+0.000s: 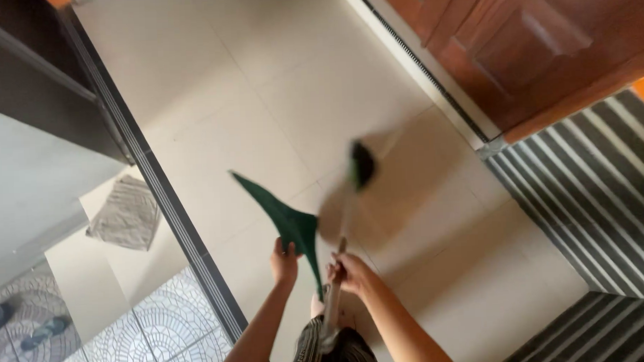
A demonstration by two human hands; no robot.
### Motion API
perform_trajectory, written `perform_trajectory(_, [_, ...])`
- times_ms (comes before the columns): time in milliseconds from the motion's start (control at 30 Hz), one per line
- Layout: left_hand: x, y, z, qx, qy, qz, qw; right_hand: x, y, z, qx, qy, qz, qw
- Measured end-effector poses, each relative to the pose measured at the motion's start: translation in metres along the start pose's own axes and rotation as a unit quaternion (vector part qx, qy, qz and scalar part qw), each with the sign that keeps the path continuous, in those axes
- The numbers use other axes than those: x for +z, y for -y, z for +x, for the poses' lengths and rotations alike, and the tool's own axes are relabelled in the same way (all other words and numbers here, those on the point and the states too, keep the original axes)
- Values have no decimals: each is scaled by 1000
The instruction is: Sweeping the floor with a broom and moving a doormat.
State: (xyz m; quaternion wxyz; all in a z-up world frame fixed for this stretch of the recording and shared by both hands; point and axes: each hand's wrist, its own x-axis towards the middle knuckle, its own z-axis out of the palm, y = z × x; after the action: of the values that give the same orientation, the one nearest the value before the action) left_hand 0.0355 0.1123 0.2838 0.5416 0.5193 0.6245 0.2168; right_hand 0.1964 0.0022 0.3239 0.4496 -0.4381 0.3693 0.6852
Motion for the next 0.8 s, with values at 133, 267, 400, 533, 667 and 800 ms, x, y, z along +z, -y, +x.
perform_trajectory(133, [-69, -23, 25, 71, -3, -22, 997, -59, 91, 114, 137, 285, -41, 948])
perform_trajectory(267, [-125, -63, 27, 62, -44, 14, 997, -52, 52, 11, -8, 211, -252, 945])
perform_trajectory(400, [-157, -82, 25, 75, -77, 41, 993, -140, 15, -57, -39, 200, -201, 958])
perform_trajectory(533, [-182, -81, 7, 80, -94, 61, 990, -213, 8, -151, -102, 116, -146, 977])
perform_trajectory(667, [-186, -84, 17, 80, -88, -34, 992, -280, 18, -178, -209, 20, -151, 966])
perform_trajectory(800, [-187, -81, 16, 79, -47, -101, 991, -305, -6, -214, -198, 24, -66, 978])
